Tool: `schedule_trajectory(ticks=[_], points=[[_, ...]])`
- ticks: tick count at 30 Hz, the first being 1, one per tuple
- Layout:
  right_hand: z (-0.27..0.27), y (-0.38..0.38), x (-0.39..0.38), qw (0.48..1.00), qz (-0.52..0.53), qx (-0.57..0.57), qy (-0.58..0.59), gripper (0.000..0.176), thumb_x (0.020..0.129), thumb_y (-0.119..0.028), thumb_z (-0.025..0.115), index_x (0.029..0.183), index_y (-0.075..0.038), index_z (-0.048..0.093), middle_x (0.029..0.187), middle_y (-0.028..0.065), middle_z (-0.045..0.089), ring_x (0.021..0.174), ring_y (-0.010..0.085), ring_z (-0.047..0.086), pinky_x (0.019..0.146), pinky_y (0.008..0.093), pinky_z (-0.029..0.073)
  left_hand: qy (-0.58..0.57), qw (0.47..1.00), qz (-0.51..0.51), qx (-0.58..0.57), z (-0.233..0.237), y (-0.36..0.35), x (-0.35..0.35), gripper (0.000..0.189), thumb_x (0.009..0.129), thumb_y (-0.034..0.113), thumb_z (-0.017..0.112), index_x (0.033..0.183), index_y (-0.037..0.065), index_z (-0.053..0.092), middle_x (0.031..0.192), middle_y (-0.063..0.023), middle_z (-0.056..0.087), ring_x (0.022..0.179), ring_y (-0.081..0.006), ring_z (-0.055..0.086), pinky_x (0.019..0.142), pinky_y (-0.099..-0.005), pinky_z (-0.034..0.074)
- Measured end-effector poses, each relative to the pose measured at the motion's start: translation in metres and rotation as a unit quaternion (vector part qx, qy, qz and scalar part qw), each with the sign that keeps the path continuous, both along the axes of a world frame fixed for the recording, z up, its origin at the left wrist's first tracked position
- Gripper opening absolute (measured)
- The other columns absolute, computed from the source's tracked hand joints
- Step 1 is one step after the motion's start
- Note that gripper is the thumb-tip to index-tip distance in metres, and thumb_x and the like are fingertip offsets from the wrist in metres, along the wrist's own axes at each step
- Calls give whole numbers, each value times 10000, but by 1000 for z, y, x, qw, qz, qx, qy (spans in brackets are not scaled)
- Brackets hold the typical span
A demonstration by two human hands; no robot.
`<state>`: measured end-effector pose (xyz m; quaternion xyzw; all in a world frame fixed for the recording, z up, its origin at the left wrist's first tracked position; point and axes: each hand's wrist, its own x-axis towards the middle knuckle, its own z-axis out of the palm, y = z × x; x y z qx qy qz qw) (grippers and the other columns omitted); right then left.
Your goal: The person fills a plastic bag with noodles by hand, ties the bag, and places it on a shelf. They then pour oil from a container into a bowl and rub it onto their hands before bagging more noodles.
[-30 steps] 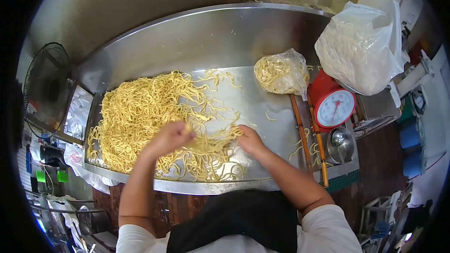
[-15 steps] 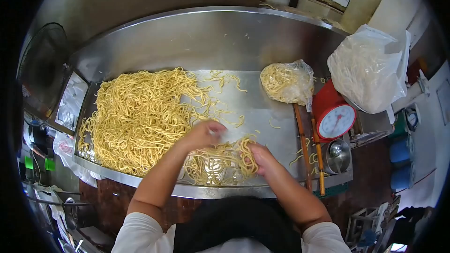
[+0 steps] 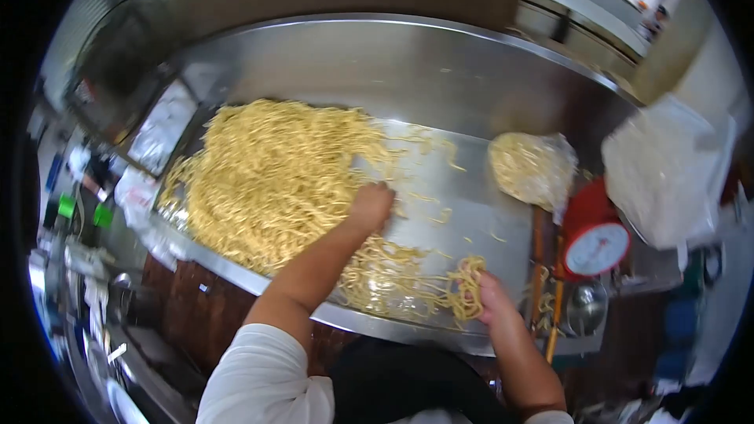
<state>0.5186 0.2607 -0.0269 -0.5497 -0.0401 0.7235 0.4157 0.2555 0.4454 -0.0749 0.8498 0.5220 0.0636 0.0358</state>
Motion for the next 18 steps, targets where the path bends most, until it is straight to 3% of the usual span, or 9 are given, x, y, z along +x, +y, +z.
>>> schedule_trajectory(ticks=[1,4,7,8,9,11,13,16,18], points=[[-2,5,-3,999,31,2,8,203,921,-292,606,1040,-128,594,753,15,581,431,72,433,397,235,407,8,999,31,2,8,-4,-17,174,746,139,665,912,88,674,957,-130,638,946,-315,622,813,-426,502],[-10,17,-10,997,76,0,-7,157,927,-335,584,969,-185,600,730,-4,605,435,64,479,415,267,470,-350,910,223,-18,44,-19,-59,220,823,236,681,963,67,671,822,-170,669,760,-317,658,710,-399,517],[-12,24,-21,996,84,18,-12,151,925,-347,582,958,-200,594,713,0,612,427,64,494,409,295,481,-382,868,314,42,66,-23,-150,250,835,242,699,948,21,667,789,-118,683,682,-207,647,641,-333,514],[-12,25,-26,996,89,19,-13,151,925,-347,582,958,-200,594,713,0,612,427,64,494,409,295,481,-450,834,318,37,48,-11,-195,238,830,202,714,926,-9,662,767,-79,680,634,-134,626,583,-284,505],[-12,26,-29,996,89,18,3,151,926,-346,580,959,-200,594,714,-1,612,427,63,496,398,288,473,-437,829,342,69,58,-14,-230,331,808,302,700,936,-2,675,775,-136,696,686,-245,672,647,-358,527],[-10,29,-39,996,88,16,16,150,927,-345,577,961,-199,593,715,-2,613,426,63,499,388,281,465,-469,789,395,45,91,-17,-293,299,803,262,722,926,-6,674,717,-85,675,571,-143,628,541,-302,513],[-3,30,-47,997,79,-3,12,143,934,-332,567,974,-197,591,714,4,612,429,68,497,361,258,435,-483,757,435,62,122,-17,-343,275,831,249,703,976,19,659,749,-76,668,526,-141,617,444,-263,490],[3,30,-58,998,53,-13,-18,145,931,-319,567,993,-190,589,720,8,609,432,71,489,346,241,412,-611,688,390,33,158,-6,-417,234,853,264,693,921,49,628,740,-48,636,565,-128,627,443,-238,491],[9,28,-67,999,48,-2,-23,145,928,-311,568,999,-186,588,724,9,607,435,72,486,345,240,407,-597,682,413,85,193,-10,-426,234,854,265,698,922,56,616,762,-34,636,577,-118,619,444,-222,484]])
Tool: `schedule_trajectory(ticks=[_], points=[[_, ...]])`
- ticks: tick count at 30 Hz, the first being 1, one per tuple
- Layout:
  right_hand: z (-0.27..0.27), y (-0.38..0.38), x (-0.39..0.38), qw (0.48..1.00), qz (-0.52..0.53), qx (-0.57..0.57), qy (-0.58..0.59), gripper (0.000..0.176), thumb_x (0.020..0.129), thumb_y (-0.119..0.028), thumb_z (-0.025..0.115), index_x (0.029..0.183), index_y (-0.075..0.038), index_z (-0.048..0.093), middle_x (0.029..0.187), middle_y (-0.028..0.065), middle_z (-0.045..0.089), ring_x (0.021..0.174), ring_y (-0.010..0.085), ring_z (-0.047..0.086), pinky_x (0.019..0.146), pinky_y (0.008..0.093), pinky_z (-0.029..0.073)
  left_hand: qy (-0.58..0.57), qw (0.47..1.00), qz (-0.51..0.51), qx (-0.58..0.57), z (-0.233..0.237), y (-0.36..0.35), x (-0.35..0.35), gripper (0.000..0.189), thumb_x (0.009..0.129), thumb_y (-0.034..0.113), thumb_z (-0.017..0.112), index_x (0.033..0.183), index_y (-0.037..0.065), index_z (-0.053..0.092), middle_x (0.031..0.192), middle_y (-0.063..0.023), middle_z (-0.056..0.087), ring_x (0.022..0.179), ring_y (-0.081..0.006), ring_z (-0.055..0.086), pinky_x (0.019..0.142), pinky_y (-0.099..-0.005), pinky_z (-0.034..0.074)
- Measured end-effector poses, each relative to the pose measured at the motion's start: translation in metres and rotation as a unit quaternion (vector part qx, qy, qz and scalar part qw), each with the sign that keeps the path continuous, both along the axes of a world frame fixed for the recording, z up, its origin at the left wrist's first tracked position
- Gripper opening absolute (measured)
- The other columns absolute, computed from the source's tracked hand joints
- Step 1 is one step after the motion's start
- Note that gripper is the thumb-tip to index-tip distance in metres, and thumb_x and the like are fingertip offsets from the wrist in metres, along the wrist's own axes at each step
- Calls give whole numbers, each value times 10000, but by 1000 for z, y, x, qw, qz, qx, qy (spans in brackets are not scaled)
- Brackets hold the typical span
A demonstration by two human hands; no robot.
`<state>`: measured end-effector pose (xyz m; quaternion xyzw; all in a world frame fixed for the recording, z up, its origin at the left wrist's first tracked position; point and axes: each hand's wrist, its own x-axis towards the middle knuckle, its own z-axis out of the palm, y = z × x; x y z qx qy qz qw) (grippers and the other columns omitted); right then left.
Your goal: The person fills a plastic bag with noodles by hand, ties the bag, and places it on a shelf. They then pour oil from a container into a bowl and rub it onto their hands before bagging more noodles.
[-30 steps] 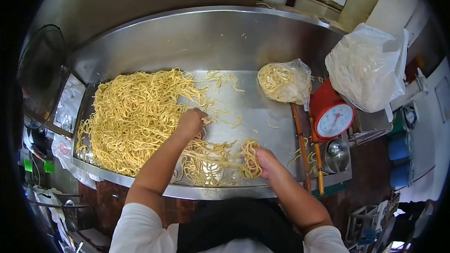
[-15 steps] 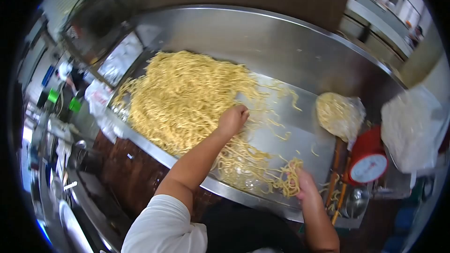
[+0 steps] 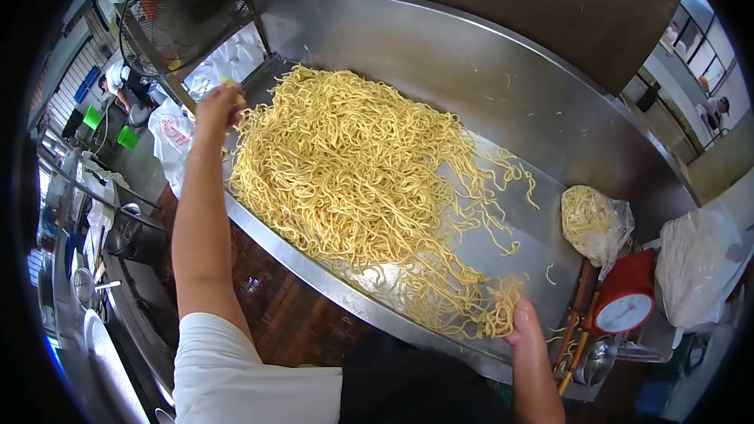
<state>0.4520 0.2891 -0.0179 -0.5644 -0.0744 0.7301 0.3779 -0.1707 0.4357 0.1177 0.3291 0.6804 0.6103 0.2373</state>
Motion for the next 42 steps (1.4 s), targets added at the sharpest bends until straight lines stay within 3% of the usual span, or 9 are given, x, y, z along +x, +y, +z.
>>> schedule_trajectory(ticks=[8,14,16,18,24,28,33,40,42], points=[[4,-2,-20,999,-36,6,-3,148,921,-293,567,1012,-178,587,743,10,601,450,76,491,372,227,416,-125,991,-23,46,19,-17,-18,182,911,205,623,992,46,587,843,-37,631,696,-127,639,522,-209,516],[16,12,-43,999,3,27,-20,152,923,-262,569,985,-125,587,737,28,604,492,85,533,415,236,445,-163,947,-271,45,-21,-32,59,178,862,113,540,1009,12,541,773,-73,602,736,-158,633,641,-277,555],[32,33,-74,979,141,85,-122,206,922,-205,579,1101,-103,593,788,18,604,559,81,548,424,216,420,-188,908,-370,-52,-35,-38,108,150,880,117,537,998,25,536,807,-77,615,701,-166,630,643,-298,561],[50,49,-106,972,175,159,-14,341,902,-169,615,1228,-83,569,834,-8,602,641,70,566,497,206,441,-201,877,-424,-104,-47,-48,166,100,849,84,554,937,40,572,766,-66,629,672,-162,633,640,-299,558],[55,74,-167,905,363,216,-54,332,903,-99,550,1226,-27,582,977,7,630,822,110,609,710,248,494,-279,743,-594,-135,-84,-50,250,175,848,119,615,1005,43,600,804,-37,637,677,-111,614,656,-273,533],[33,67,-159,922,332,179,-82,300,902,-71,510,1183,-16,599,1033,41,653,868,140,632,742,269,512,-274,777,-540,-171,-83,-46,218,178,853,124,616,1013,46,600,791,-26,631,668,-94,605,637,-261,521],[51,63,-144,958,250,100,-98,272,898,-85,528,1151,-22,605,968,58,668,789,137,647,683,293,537,-287,902,-322,-10,-89,-38,107,132,881,99,550,992,62,611,774,-17,628,664,-98,595,612,-233,511],[44,54,-104,965,222,68,-122,171,934,-194,561,1011,-50,612,784,24,624,598,99,573,512,254,474,39,995,-17,-89,-63,-12,-105,269,838,221,665,1084,113,656,797,23,631,716,-87,583,644,-279,485],[47,50,-105,970,192,72,-131,175,944,-235,560,961,-64,595,713,8,578,537,92,523,461,244,430,221,954,-122,-161,-81,-9,-150,477,809,252,702,1237,72,596,895,-56,674,832,-163,633,761,-346,510]])
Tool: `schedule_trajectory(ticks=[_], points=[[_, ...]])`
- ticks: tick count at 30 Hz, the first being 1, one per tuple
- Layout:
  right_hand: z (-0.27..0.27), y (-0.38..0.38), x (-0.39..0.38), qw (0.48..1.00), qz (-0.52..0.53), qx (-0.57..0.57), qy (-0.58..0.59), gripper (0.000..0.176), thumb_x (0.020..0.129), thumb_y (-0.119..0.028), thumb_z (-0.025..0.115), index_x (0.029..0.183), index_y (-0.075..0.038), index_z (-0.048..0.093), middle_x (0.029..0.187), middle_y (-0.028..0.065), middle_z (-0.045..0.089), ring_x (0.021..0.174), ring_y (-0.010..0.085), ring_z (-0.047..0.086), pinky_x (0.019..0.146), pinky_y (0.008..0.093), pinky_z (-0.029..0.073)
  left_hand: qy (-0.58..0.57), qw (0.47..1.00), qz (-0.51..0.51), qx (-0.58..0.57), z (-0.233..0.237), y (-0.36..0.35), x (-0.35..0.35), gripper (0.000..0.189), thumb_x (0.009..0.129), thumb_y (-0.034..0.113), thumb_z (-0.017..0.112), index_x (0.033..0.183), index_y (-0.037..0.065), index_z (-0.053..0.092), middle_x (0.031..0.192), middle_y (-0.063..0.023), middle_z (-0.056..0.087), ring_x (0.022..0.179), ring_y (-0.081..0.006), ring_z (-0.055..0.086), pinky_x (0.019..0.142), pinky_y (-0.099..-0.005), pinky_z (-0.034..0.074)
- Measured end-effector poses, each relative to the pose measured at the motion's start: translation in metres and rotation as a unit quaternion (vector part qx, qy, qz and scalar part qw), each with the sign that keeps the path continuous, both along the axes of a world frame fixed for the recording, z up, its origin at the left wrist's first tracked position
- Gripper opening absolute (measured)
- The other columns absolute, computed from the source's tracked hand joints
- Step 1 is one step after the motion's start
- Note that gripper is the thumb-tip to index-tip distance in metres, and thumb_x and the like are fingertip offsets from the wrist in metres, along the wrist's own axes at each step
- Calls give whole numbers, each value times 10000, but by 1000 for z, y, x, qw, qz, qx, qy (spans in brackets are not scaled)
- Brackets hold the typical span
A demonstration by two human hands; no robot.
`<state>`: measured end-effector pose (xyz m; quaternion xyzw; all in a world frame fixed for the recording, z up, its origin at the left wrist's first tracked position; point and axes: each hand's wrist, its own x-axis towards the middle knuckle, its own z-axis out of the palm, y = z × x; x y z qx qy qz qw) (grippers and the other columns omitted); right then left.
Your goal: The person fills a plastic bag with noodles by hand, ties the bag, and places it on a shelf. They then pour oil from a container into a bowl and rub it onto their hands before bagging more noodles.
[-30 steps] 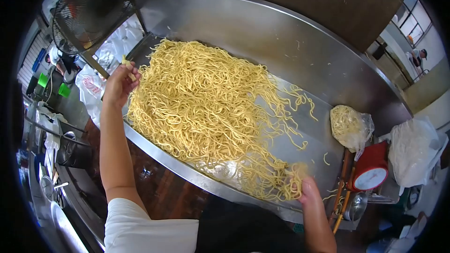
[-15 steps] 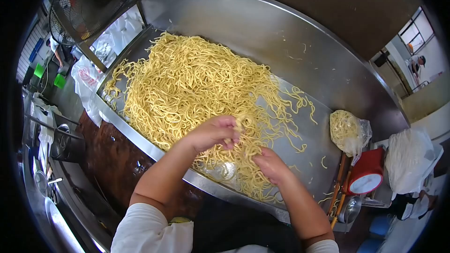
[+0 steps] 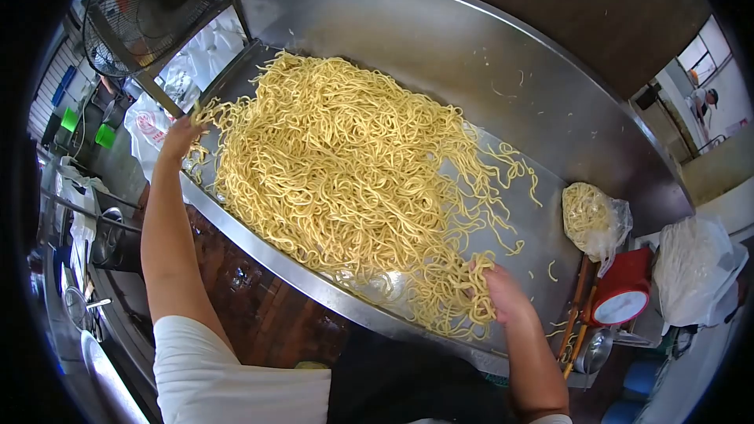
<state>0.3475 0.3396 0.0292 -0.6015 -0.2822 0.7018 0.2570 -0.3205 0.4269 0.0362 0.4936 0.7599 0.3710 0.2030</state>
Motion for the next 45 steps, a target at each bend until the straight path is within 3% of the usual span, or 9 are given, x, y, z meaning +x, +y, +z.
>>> schedule_trajectory(ticks=[4,6,10,14,21,27,33,38,45], points=[[4,-2,3,999,-11,-13,32,187,947,-251,560,965,-67,590,718,13,576,544,97,526,465,248,433,196,978,67,32,-61,10,35,812,757,387,769,1360,-42,436,1157,-201,636,1060,-284,616,960,-371,453],[17,-3,-5,999,-48,-10,20,197,947,-261,559,948,-66,579,714,13,570,539,102,519,459,254,433,-170,983,-64,-11,-48,0,156,848,780,397,745,1423,-6,364,1343,-205,508,1200,-268,524,994,-385,426],[28,2,-18,995,-74,38,54,229,945,-299,566,935,-70,571,721,14,569,545,105,520,462,255,434,-296,773,-561,-16,-28,-43,383,952,710,497,775,1443,53,363,1543,-159,239,1423,-289,228,1138,-421,262],[58,9,-17,966,-93,162,178,246,930,-334,599,921,-89,575,731,8,570,562,106,530,486,252,443,-421,563,-703,-104,-27,-52,487,656,806,429,728,1280,27,520,1203,-119,600,1129,-237,553,972,-379,442],[50,-16,60,959,-160,226,67,164,878,-133,619,1035,-87,618,885,4,618,768,108,589,642,289,494,-367,719,-528,-265,-51,-40,455,177,947,216,588,825,99,535,745,45,518,668,-56,501,601,-219,449],[24,-29,27,931,28,361,52,285,791,-87,640,1072,-45,621,1016,50,650,927,126,596,799,282,485,-186,780,-596,-28,7,-66,512,148,919,148,592,974,23,648,804,14,630,686,-43,535,591,-209,414],[28,-36,65,913,118,346,-183,162,803,-119,653,931,-21,636,839,72,661,802,172,612,725,333,494,-275,807,-506,-127,16,-74,516,112,889,140,611,853,35,601,702,-1,570,573,-67,509,530,-222,437],[28,-40,131,933,-142,329,29,175,842,-159,691,970,-58,628,807,3,637,693,92,566,599,262,451,-310,842,-400,-187,-26,-75,502,134,887,175,619,829,56,596,579,16,495,459,-76,445,443,-243,405],[43,-50,222,919,-210,324,80,155,860,-153,688,970,-68,619,781,-7,608,658,67,526,561,244,418,-326,879,-347,-32,-7,-81,534,215,884,222,662,755,136,513,548,50,440,427,-50,366,365,-202,250]])
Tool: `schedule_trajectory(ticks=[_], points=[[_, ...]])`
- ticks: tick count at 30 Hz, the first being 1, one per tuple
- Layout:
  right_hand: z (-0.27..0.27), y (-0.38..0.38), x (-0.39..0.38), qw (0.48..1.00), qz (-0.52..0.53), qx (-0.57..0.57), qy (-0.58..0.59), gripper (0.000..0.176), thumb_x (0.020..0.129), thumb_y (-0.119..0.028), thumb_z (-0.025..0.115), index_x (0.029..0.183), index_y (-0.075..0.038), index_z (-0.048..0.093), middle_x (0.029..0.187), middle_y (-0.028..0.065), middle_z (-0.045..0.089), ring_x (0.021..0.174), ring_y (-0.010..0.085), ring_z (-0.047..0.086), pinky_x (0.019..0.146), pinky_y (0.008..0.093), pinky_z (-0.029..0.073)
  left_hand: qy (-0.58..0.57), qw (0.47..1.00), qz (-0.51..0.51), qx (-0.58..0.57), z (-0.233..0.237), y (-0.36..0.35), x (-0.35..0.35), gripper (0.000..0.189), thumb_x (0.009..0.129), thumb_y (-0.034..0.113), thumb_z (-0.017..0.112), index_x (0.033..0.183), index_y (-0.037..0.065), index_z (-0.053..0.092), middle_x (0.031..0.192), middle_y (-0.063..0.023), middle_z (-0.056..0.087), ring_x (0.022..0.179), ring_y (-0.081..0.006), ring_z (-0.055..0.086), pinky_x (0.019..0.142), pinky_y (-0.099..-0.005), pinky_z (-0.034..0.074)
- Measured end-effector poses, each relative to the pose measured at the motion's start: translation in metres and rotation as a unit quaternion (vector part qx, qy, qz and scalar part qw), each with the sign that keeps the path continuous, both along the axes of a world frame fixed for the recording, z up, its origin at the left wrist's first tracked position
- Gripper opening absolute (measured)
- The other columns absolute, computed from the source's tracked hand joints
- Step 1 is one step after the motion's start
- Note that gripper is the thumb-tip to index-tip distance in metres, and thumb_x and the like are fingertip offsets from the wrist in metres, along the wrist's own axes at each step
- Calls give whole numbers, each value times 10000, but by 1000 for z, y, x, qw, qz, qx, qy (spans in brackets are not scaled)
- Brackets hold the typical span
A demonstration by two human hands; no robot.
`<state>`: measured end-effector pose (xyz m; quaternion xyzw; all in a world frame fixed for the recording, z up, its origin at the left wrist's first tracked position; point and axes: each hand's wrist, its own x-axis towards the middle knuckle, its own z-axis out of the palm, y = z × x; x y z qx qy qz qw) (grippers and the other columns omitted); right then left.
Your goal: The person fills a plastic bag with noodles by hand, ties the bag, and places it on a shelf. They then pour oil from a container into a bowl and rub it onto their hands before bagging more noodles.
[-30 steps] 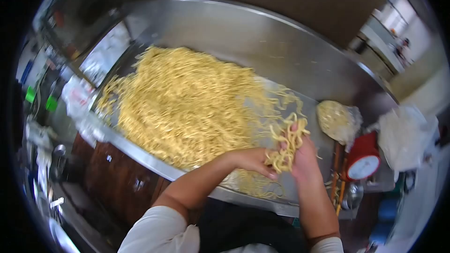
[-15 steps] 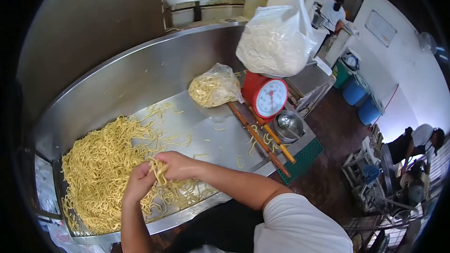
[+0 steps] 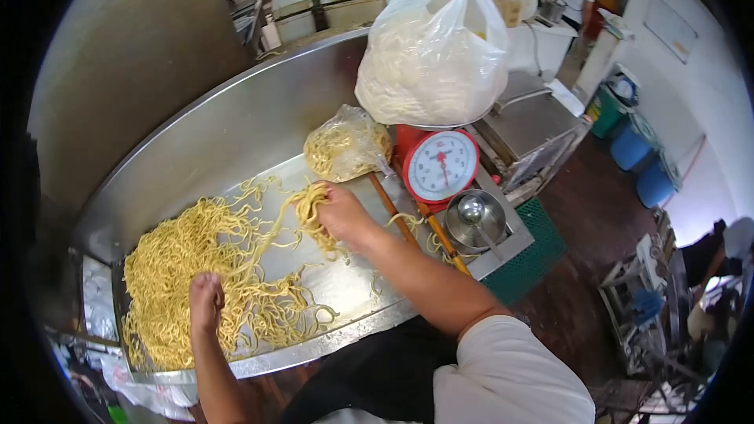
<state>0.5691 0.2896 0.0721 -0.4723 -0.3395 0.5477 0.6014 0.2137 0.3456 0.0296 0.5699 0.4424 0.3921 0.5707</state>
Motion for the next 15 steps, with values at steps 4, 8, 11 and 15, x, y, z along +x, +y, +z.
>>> schedule_trajectory(ticks=[4,8,11,15], points=[[-5,-1,-5,992,98,31,74,138,873,-119,640,1001,-70,626,791,-7,614,662,64,549,528,242,444,-89,982,141,-87,70,-12,100,348,861,370,650,1128,166,558,946,14,533,780,-115,515,648,-327,446],[7,-10,-17,955,217,39,196,225,871,-134,666,1075,-60,606,863,-6,623,754,75,582,559,218,473,-234,966,73,-82,130,-23,216,298,861,373,676,1001,135,563,811,18,509,596,-90,483,475,-241,363],[22,-14,-23,953,243,36,176,234,863,-144,681,1068,-62,605,852,-3,619,702,73,579,503,204,442,-286,958,-10,-23,139,-2,238,219,901,282,653,828,132,510,605,9,479,409,-87,385,388,-208,279],[21,-5,-13,974,213,19,75,88,860,-125,674,912,-87,614,730,-18,588,549,68,541,443,207,393,-28,993,-36,108,137,11,217,285,921,360,616,922,81,562,746,-43,571,624,-106,540,555,-254,436]])
